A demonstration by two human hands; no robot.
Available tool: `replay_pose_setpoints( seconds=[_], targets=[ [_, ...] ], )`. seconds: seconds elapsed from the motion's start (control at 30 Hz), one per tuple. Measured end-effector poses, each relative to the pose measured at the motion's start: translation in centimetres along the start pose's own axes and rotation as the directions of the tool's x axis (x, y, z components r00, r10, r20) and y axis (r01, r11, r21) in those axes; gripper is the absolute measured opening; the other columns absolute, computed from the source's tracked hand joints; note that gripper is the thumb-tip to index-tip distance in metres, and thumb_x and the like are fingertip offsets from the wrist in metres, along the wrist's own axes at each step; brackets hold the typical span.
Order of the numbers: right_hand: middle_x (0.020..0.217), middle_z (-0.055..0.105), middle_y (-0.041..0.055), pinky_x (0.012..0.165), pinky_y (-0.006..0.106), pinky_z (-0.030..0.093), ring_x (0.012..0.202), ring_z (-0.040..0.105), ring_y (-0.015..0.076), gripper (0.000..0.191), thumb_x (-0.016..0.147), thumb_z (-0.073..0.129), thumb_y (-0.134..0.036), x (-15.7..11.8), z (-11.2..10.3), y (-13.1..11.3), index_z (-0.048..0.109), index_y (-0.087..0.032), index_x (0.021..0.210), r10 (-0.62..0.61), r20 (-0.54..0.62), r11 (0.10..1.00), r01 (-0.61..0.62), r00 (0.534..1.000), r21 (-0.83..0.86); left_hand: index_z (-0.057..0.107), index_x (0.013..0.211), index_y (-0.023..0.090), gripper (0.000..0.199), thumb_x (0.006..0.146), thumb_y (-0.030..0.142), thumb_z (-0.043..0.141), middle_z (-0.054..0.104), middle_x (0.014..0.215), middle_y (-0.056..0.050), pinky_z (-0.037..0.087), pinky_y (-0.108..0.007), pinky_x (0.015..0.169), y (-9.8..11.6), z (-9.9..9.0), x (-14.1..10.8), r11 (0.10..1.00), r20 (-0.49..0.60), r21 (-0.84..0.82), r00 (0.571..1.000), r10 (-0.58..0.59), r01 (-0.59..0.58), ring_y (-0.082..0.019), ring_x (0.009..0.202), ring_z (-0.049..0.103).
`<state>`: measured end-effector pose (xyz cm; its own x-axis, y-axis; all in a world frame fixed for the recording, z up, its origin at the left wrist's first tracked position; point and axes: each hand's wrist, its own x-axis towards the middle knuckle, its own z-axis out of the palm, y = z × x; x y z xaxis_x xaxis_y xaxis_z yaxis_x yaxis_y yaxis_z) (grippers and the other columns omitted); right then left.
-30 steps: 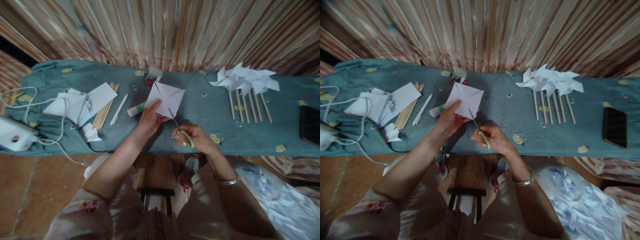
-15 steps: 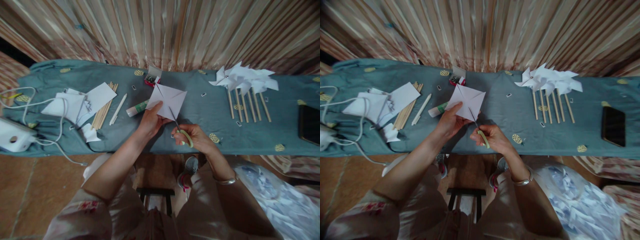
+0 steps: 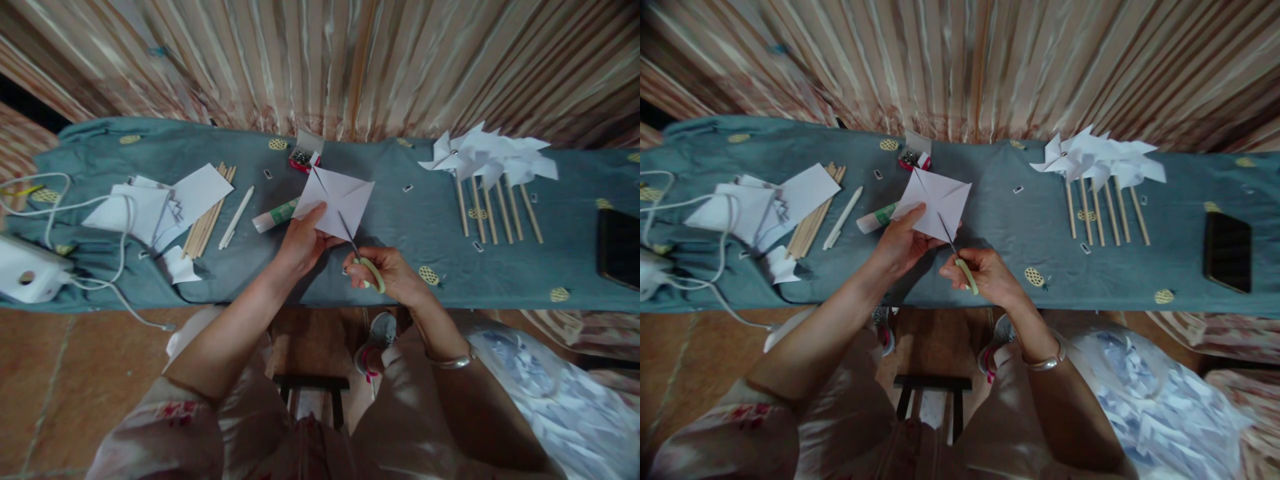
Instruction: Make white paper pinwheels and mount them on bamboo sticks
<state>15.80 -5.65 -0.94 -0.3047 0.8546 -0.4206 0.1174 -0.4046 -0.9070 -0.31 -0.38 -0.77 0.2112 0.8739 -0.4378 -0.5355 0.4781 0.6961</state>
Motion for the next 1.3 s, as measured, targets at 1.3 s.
replay_pose_setpoints(
  seconds=[1.3],
  targets=[
    [0.050,0.059,-0.0032,0.045,0.023,0.041,0.046,0.050,0.0093,0.051,0.058,0.085,-0.064,0.07,0.23,-0.50,0.065,-0.018,0.068,-0.021,-0.040,0.998,0.019,0.999,-0.065,0.064,0.108,0.019,0.018,0.097,0.025,0.051,0.076,0.086,-0.005,0.061,-0.036,0.081,-0.30,-0.06,-0.13,1.000,-0.018,0.016,1.000,-0.010,0.011,-0.022,0.082,0.075]
  ],
)
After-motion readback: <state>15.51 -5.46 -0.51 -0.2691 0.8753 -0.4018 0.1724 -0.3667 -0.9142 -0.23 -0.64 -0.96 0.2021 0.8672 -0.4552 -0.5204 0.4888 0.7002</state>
